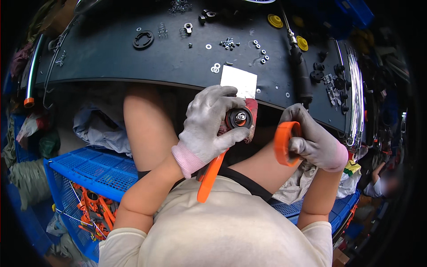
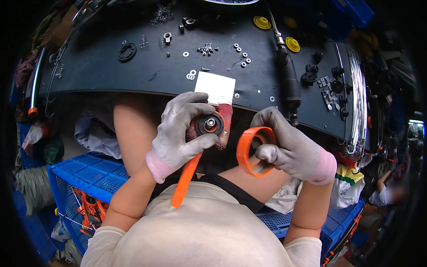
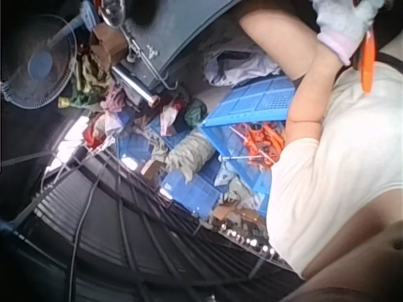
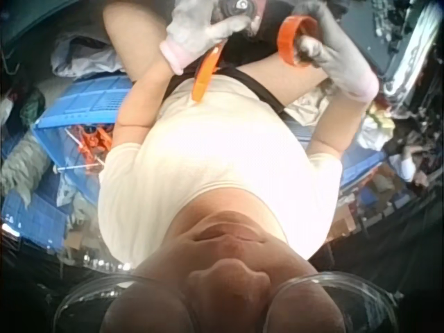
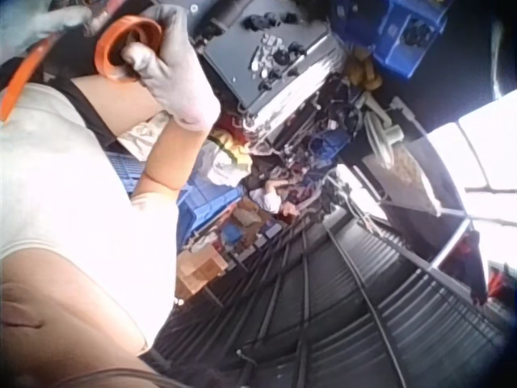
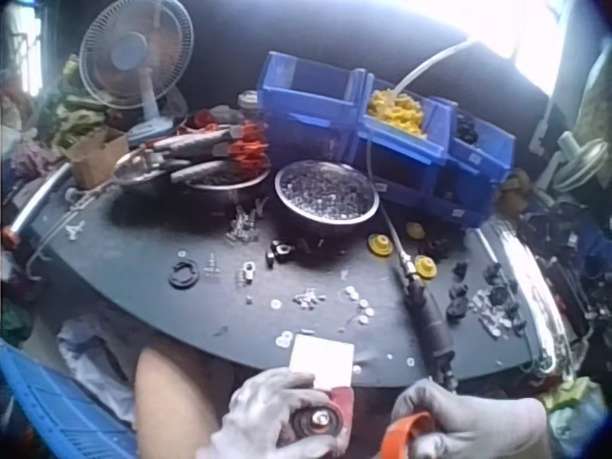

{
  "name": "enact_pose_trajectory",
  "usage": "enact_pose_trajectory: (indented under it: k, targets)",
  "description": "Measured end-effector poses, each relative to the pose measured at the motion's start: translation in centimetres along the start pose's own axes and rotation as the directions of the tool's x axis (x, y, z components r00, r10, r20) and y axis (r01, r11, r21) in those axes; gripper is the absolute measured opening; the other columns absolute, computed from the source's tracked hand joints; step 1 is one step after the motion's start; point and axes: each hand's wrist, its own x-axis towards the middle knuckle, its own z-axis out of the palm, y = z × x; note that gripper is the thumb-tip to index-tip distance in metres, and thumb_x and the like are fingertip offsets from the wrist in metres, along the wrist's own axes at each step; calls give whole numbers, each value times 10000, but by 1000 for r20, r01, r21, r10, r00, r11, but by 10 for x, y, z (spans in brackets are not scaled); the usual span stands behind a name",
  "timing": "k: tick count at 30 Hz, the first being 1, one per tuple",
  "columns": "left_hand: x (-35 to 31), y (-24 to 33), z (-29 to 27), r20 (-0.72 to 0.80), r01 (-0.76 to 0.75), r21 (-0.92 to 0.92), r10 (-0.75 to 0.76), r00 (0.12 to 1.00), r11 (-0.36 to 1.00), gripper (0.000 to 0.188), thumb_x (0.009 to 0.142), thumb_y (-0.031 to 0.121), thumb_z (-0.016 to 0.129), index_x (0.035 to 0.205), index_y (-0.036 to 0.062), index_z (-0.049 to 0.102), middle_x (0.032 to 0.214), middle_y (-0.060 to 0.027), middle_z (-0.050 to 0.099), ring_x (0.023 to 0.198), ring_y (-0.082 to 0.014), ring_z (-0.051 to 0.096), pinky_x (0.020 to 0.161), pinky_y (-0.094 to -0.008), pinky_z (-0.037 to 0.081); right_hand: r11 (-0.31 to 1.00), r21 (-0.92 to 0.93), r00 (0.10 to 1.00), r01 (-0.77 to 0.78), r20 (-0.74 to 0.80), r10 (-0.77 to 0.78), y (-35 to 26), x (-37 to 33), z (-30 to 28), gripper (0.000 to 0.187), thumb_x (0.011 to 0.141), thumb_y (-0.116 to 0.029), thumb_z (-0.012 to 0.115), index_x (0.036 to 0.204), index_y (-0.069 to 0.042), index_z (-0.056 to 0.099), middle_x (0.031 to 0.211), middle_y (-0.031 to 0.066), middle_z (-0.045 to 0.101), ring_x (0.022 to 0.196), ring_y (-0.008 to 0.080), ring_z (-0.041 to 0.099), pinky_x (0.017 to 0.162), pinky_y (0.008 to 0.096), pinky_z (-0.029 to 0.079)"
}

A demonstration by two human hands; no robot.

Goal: Assembling an orange hand-tool mechanism by inserting components and securing them using a power screwdriver and manual force.

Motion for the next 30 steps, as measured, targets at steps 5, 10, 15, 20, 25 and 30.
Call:
enact_pose_trajectory:
  k: [5,10,15,20,25,30]
  targets:
    - [2,-2,-2,19,-31,33,30,999,999,583,665,356,790,1140,81,593,1240,-146,540,1198,-376,466,1050,-490,329,982,171,954,82,-298,-27,-14,28,29,286,994,-195,536,1169,31,544,882,-15,538,795,44,490,731,185,454]
    - [-2,1,0,-29,14,-49,-16,999,999,848,605,434,819,1300,82,483,1273,-153,512,1200,-377,463,1043,-484,340,991,97,951,96,-303,-62,-11,50,49,286,944,-153,589,1140,45,654,996,100,669,875,117,622,795,251,510]
    - [2,3,-1,-77,-34,-112,26,997,993,941,549,478,837,1317,81,467,1242,-151,531,1174,-358,493,1036,-464,354,894,-446,881,-34,-435,-184,-8,63,58,237,874,-201,626,1029,-53,729,921,191,599,797,331,631,740,372,502]
    - [7,1,8,-138,-117,-74,106,985,990,625,590,301,820,1121,91,566,1087,-104,611,1053,-329,566,986,-441,388,896,-443,878,-23,-438,-194,-6,56,57,269,892,-191,593,1060,-10,700,927,186,604,795,311,639,721,369,494]
    - [14,5,8,-118,-94,62,101,988,994,577,572,287,814,1068,110,578,1013,-84,611,998,-308,576,922,-428,410,969,-239,851,69,-492,-182,11,41,59,287,904,-152,568,1121,14,654,898,171,583,742,267,608,709,341,483]
    - [20,10,13,-109,-160,92,170,979,983,586,540,266,796,1059,117,569,1026,-93,596,1018,-328,558,931,-438,401,965,-40,724,258,-654,-220,31,29,65,212,924,-109,536,1054,35,623,898,106,574,808,158,576,751,281,464]
